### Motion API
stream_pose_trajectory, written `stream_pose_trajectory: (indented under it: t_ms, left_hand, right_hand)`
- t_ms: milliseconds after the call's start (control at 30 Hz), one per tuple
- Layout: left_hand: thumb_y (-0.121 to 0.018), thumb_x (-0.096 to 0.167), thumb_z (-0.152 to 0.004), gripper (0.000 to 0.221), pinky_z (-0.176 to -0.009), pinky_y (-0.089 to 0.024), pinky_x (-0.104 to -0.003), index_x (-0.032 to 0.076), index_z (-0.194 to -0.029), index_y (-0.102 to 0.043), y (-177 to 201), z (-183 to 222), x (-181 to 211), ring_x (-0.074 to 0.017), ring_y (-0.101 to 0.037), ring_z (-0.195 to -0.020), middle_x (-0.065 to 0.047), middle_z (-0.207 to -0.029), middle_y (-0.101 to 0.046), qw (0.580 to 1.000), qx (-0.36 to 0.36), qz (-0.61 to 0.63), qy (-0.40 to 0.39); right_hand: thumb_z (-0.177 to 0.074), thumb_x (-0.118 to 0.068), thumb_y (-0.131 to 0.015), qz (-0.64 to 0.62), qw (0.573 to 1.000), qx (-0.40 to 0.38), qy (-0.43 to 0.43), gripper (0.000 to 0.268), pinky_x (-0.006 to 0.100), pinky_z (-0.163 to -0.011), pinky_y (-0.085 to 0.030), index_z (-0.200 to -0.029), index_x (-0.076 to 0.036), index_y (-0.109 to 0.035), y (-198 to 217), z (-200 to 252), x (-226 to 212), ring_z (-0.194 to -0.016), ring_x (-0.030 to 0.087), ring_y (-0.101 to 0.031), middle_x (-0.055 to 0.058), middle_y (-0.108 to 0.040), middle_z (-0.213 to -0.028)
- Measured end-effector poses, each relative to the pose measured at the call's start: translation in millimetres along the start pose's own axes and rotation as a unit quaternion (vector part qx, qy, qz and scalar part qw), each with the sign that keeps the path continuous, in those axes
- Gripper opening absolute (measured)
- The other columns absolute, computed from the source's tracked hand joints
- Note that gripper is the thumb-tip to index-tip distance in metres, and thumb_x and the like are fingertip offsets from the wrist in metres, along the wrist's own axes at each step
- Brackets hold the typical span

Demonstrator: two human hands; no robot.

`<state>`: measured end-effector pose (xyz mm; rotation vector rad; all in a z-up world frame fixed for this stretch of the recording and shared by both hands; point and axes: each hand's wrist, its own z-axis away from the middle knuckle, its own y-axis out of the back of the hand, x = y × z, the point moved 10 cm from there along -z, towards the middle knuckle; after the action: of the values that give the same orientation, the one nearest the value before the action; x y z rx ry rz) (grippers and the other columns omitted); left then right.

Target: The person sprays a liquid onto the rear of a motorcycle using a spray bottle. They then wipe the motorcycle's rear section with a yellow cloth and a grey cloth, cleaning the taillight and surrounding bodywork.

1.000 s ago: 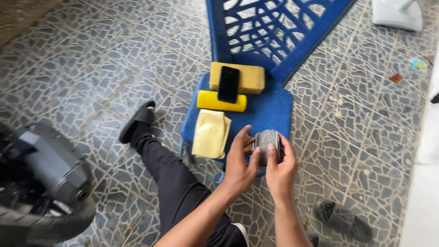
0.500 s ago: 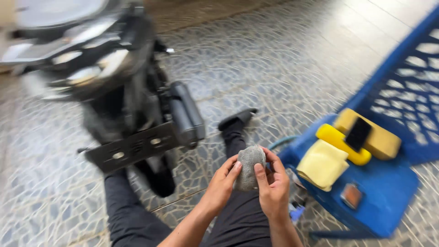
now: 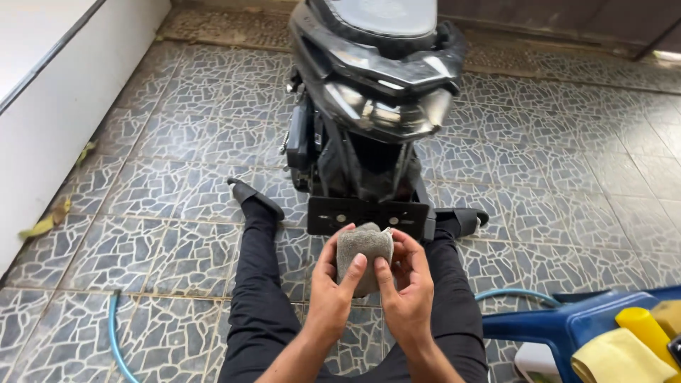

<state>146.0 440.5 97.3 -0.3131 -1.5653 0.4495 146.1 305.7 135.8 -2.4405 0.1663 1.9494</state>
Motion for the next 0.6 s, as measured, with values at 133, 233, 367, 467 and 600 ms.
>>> stream_pose_trajectory:
  t_ms: [133, 233, 367, 467, 600]
  left_hand:
    - [-0.063, 0.014, -0.094, 0.053, -0.099, -0.054, -0.032, 0.006, -0.145, -0.049, 12, -9, 19, -0.0214, -0.066, -0.117, -0.014, -0.136, -0.064, 0.999, 0.029, 0.019, -0.029]
    - [-0.066, 0.011, -0.093, 0.047, -0.096, -0.054, -0.028, -0.001, -0.138, -0.058, 6, -12, 23, -0.0186, -0.068, -0.110, -0.013, -0.127, -0.070, 0.997, 0.027, -0.030, -0.067]
    - [-0.059, 0.017, -0.099, 0.034, -0.084, -0.055, -0.025, -0.001, -0.128, -0.063, -5, -14, 7, -0.0134, -0.068, -0.096, -0.010, -0.113, -0.074, 0.996, 0.062, -0.036, -0.047]
    - [-0.054, 0.019, -0.103, 0.032, -0.082, -0.054, -0.026, -0.001, -0.126, -0.063, -19, -23, -4, -0.0128, -0.066, -0.093, -0.011, -0.111, -0.072, 0.998, 0.053, -0.008, -0.034]
    - [-0.049, 0.023, -0.105, 0.039, -0.088, -0.051, -0.025, 0.001, -0.134, -0.060, -41, -27, 1, -0.0124, -0.064, -0.101, -0.010, -0.120, -0.070, 1.000, 0.006, 0.017, -0.011]
  right_hand:
    - [-0.093, -0.002, -0.063, 0.035, 0.999, -0.004, 0.034, 0.048, 0.026, -0.081, -0.053, -0.139, -0.003, -0.050, -10, -10, 6, -0.090, 0.014, -0.064, 0.009, -0.065, -0.107]
    - [-0.095, -0.008, -0.067, 0.049, 0.996, 0.029, 0.073, 0.045, 0.020, -0.065, -0.045, -0.134, -0.008, -0.044, -3, -10, 5, -0.077, 0.007, -0.056, 0.004, -0.064, -0.104]
    - [-0.095, -0.006, -0.065, 0.153, 0.958, 0.109, 0.218, 0.026, 0.034, -0.093, -0.051, -0.117, -0.006, -0.051, 10, 5, -33, -0.109, 0.023, -0.055, 0.014, -0.051, -0.126]
    - [-0.095, -0.008, -0.065, 0.290, 0.901, 0.114, 0.303, 0.029, 0.046, -0.108, -0.048, -0.123, -0.004, -0.059, 3, 16, -55, -0.128, 0.036, -0.050, 0.022, -0.047, -0.137]
    - [-0.093, -0.009, -0.066, 0.321, 0.898, 0.009, 0.300, 0.063, 0.058, -0.123, -0.033, -0.151, 0.001, -0.044, -6, 10, -41, -0.151, 0.049, -0.035, 0.031, -0.028, -0.162]
